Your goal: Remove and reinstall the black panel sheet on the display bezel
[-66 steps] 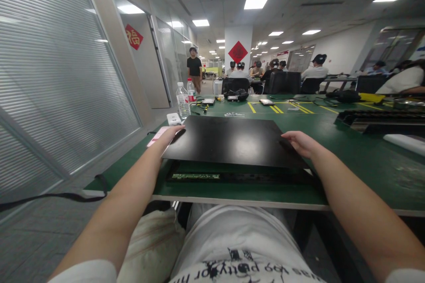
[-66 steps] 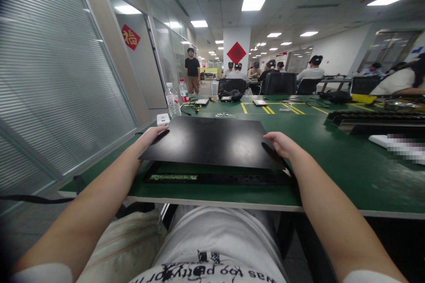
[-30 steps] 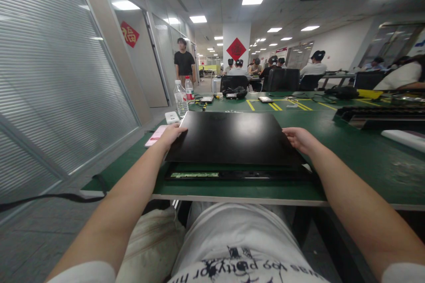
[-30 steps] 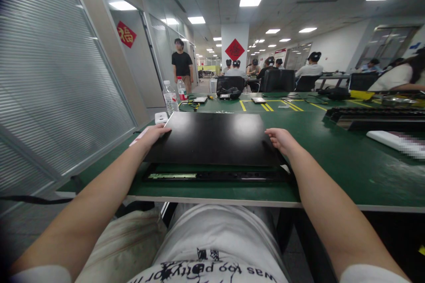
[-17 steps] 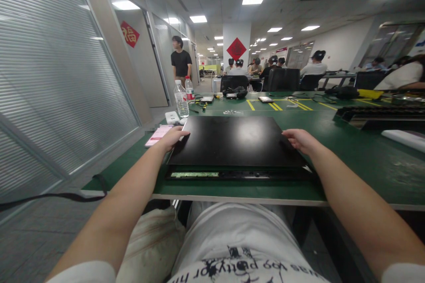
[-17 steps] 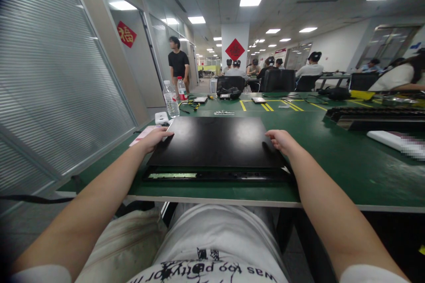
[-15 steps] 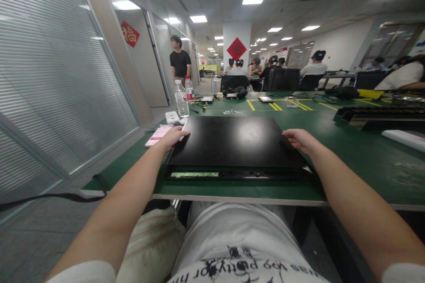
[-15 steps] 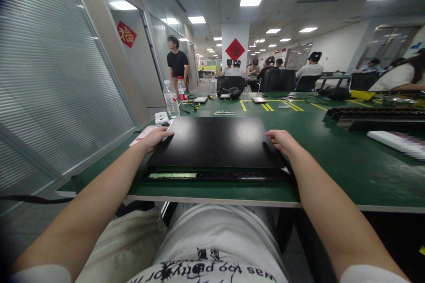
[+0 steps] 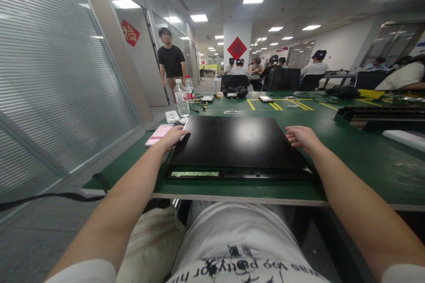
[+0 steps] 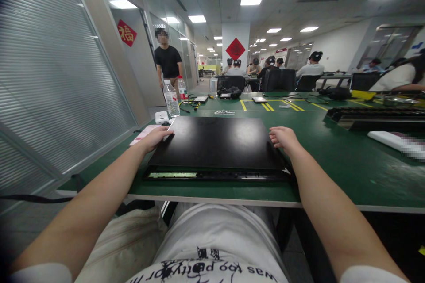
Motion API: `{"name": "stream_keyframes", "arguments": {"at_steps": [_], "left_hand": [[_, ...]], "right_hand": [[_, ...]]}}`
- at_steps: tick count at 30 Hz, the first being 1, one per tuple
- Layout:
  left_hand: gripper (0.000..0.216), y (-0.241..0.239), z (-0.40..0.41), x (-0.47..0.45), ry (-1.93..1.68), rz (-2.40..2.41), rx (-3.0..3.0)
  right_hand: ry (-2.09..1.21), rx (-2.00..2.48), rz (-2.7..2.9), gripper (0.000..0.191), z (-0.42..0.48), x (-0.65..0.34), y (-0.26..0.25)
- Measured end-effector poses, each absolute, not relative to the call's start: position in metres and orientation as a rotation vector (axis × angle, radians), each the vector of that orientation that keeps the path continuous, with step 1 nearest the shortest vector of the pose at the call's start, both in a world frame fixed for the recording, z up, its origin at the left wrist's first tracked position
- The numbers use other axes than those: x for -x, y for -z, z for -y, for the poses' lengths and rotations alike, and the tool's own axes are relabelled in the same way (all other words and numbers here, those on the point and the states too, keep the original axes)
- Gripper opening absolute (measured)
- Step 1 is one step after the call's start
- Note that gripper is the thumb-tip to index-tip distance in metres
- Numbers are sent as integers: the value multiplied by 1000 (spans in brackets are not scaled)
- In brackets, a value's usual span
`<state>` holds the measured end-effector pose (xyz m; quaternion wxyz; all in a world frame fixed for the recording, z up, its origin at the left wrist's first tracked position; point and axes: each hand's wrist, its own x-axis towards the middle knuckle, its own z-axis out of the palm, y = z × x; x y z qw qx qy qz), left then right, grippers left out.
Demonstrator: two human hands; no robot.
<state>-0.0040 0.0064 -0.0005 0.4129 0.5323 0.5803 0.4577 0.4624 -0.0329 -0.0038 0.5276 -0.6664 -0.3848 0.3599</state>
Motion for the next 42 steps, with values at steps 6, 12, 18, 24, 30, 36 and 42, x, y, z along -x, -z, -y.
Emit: {"name": "stream_keyframes", "arguments": {"at_steps": [6, 12, 18, 24, 30, 36, 42], "left_hand": [[47, 4, -8, 6, -1093, -1453, -1410], [50, 7, -12, 9, -1100, -1496, -1493], [50, 8, -13, 9, -1100, -1487, -1473], [42, 10, -13, 10, -1084, -1482, -1476], [35, 8, -11, 8, -1090, -1595, -1516], [33, 11, -11, 8, -1104, -1605, -1513], [29, 16, -18, 12, -1195, -1721, -1556]], "right_hand": [[-817, 1628, 934, 20, 32, -461, 7], [-762, 1639, 947, 18, 33, -462, 7], [-728, 1638, 959, 18, 34, -461, 7], [-725, 1647, 962, 16, 30, -465, 11], [-714, 1665, 992, 15, 28, -467, 14], [-704, 1664, 991, 13, 28, -469, 15], [-699, 1633, 978, 16, 28, -468, 13]]}}
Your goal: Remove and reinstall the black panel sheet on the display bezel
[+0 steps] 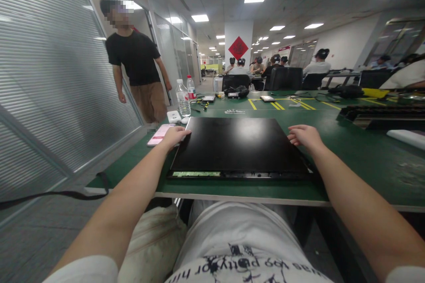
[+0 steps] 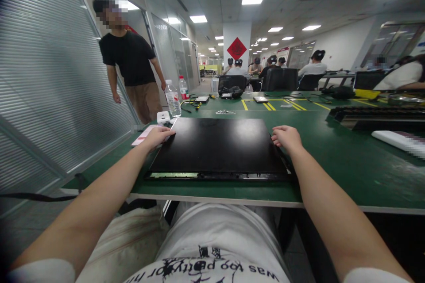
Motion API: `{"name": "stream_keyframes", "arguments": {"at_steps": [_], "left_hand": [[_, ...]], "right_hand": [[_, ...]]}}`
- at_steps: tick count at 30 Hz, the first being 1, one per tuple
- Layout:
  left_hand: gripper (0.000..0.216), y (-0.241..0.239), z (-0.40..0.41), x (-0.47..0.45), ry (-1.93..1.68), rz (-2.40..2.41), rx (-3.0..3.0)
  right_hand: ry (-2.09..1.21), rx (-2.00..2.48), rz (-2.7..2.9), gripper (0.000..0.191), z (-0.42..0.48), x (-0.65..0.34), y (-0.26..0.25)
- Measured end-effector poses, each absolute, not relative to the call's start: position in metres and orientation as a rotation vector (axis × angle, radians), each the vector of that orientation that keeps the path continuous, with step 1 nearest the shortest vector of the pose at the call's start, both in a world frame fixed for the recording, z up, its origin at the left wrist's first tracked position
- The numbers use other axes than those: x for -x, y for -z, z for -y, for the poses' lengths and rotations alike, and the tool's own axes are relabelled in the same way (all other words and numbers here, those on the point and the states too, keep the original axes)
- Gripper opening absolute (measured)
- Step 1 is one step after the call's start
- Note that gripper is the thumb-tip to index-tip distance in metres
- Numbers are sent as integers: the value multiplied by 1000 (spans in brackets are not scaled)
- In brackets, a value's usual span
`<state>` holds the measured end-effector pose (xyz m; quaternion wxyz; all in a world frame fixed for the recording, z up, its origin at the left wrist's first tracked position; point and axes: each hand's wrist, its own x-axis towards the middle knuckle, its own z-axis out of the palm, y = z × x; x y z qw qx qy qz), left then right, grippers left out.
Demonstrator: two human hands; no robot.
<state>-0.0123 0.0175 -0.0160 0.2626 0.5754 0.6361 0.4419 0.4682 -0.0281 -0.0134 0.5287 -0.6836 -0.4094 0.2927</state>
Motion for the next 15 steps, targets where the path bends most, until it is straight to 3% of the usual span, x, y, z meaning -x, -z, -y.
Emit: {"name": "stream_keyframes", "arguments": {"at_steps": [15], "left_hand": [[27, 16, -16, 11, -1153, -1805, -1698]], "right_hand": [[-669, 1666, 1019, 22, 29, -467, 13]]}}
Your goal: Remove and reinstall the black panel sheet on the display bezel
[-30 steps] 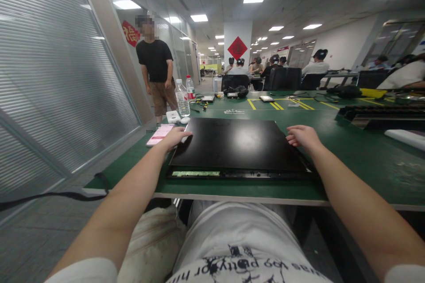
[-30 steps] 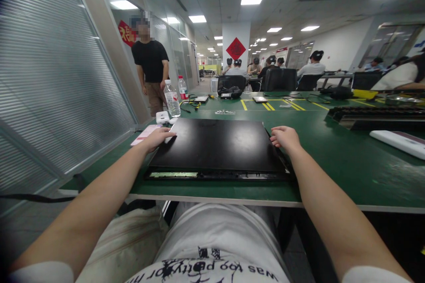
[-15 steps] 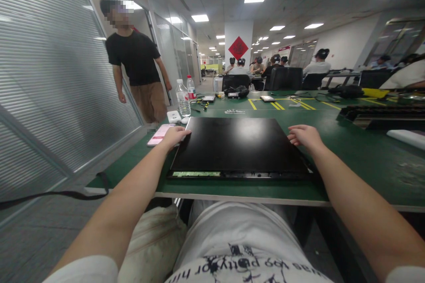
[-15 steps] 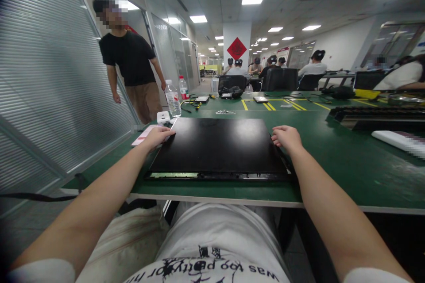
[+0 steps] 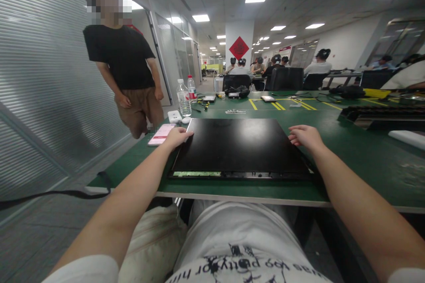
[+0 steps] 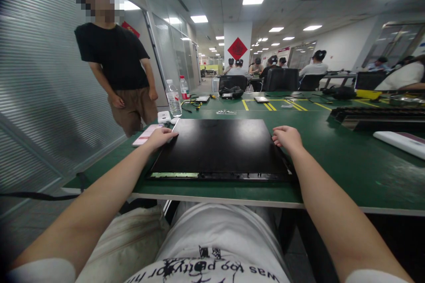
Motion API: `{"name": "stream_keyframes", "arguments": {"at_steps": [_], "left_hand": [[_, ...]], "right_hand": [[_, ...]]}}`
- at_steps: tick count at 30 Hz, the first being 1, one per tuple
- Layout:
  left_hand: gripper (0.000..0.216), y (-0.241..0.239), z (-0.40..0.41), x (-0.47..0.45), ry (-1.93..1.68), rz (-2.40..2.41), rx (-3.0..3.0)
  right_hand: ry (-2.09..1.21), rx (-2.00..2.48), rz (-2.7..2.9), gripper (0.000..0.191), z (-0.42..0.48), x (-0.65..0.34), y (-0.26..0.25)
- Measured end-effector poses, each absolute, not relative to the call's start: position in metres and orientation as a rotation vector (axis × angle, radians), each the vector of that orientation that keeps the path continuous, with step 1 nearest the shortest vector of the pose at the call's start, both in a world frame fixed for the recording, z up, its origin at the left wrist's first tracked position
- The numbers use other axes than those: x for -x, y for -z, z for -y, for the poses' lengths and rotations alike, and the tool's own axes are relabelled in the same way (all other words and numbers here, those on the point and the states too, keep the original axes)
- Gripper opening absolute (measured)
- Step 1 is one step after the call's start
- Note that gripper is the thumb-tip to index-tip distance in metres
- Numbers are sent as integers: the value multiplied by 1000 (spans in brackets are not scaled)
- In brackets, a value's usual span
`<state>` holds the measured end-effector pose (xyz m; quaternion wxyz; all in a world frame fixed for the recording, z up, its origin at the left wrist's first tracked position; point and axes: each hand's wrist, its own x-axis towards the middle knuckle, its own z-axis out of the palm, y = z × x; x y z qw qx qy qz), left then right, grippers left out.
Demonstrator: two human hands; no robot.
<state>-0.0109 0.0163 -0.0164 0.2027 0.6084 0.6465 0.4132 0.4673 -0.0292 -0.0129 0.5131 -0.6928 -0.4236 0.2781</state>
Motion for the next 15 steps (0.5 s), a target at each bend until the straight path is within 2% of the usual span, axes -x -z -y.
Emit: {"name": "stream_keyframes", "arguments": {"at_steps": [15], "left_hand": [[30, 28, -29, 18, -1063, -1841, -1701]], "right_hand": [[-686, 1729, 1046, 23, 29, -464, 11]]}}
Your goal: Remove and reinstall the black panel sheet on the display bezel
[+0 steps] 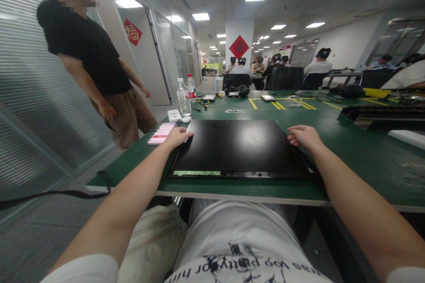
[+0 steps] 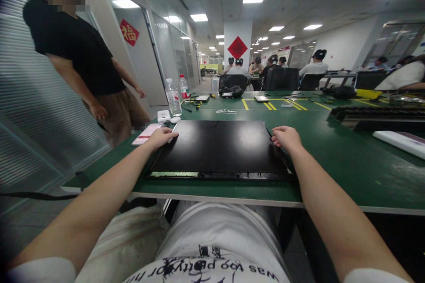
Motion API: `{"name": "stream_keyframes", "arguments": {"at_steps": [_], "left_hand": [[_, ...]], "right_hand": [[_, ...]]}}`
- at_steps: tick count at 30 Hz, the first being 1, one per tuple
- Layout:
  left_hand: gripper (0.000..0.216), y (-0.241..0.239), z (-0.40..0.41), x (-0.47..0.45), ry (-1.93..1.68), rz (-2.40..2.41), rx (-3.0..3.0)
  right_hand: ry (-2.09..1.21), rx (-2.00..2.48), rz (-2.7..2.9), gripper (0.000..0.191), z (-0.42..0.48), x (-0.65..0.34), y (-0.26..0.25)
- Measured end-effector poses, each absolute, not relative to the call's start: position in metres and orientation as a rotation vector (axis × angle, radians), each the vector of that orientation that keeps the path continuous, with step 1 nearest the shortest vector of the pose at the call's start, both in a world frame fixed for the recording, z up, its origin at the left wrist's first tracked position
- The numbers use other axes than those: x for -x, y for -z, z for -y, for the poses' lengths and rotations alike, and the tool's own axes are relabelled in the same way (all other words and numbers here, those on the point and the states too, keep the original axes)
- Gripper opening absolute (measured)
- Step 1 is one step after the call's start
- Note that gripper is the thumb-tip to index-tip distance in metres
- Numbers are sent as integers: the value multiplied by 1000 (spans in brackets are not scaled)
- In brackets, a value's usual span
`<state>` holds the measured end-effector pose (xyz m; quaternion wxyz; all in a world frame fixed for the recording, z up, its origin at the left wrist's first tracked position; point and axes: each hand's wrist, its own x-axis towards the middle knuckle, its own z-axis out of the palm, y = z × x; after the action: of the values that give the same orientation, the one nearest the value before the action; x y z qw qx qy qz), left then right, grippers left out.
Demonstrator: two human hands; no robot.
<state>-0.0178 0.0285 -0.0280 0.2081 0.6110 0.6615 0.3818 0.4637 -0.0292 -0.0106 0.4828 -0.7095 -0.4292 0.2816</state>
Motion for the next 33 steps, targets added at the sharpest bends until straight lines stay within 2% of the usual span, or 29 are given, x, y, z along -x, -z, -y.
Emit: {"name": "stream_keyframes", "arguments": {"at_steps": [6, 16, 23, 33], "left_hand": [[33, 27, -27, 18, -1078, -1824, -1695], [42, 29, -31, 20, -1099, -1817, -1698], [35, 27, -30, 18, -1031, -1847, -1735], [42, 28, -28, 20, -1062, -1854, -1699]], "right_hand": [[-666, 1729, 1056, 28, 28, -467, 14], [-670, 1717, 1056, 22, 30, -465, 10], [-666, 1714, 1048, 21, 33, -461, 8], [-668, 1713, 1061, 21, 28, -466, 13]]}}
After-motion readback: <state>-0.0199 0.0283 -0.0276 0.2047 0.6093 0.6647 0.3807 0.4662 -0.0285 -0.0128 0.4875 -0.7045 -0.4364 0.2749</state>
